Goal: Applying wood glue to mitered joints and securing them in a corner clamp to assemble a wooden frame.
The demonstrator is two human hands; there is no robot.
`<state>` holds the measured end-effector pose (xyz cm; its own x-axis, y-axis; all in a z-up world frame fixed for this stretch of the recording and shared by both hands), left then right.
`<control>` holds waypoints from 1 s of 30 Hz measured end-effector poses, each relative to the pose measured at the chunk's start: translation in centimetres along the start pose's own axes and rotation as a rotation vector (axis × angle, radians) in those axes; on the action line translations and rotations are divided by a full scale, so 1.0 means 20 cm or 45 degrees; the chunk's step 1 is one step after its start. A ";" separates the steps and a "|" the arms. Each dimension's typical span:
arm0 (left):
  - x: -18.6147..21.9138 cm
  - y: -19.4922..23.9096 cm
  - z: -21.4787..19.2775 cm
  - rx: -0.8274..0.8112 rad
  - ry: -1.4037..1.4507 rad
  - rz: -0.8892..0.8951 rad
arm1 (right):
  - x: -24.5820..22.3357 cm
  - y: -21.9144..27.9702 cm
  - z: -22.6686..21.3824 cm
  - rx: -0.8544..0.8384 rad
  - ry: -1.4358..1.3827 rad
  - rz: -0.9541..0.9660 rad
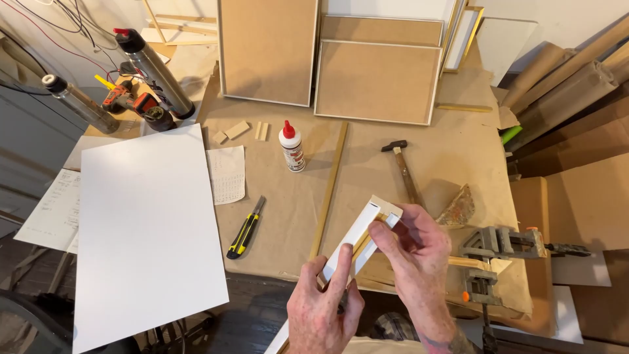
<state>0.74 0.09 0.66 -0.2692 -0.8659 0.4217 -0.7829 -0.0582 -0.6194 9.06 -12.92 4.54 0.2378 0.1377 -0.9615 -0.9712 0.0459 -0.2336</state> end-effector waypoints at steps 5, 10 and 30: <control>-0.04 0.03 -0.01 0.000 -0.027 -0.020 | 0.01 0.03 0.01 0.013 -0.023 0.017; -0.06 0.05 -0.03 -0.014 -0.044 -0.032 | -0.03 0.04 0.03 0.004 0.053 0.048; -0.16 0.07 -0.02 -0.114 -0.091 -0.084 | 0.08 -0.08 0.05 -0.154 -0.067 0.163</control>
<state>0.26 2.92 -1.37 -0.1774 -0.8948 0.4097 -0.8456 -0.0744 -0.5286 11.01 -11.77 3.52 0.1092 0.1863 -0.9764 -0.9873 -0.0940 -0.1283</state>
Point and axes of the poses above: each hand's wrist, its own y-axis away from the middle knuckle, its own z-axis out of the palm, x = y × z, the point moved 1 cm from there along -y, towards the middle knuckle, and after that the axes turned 4 degrees about -x, right-handed, at the moved point
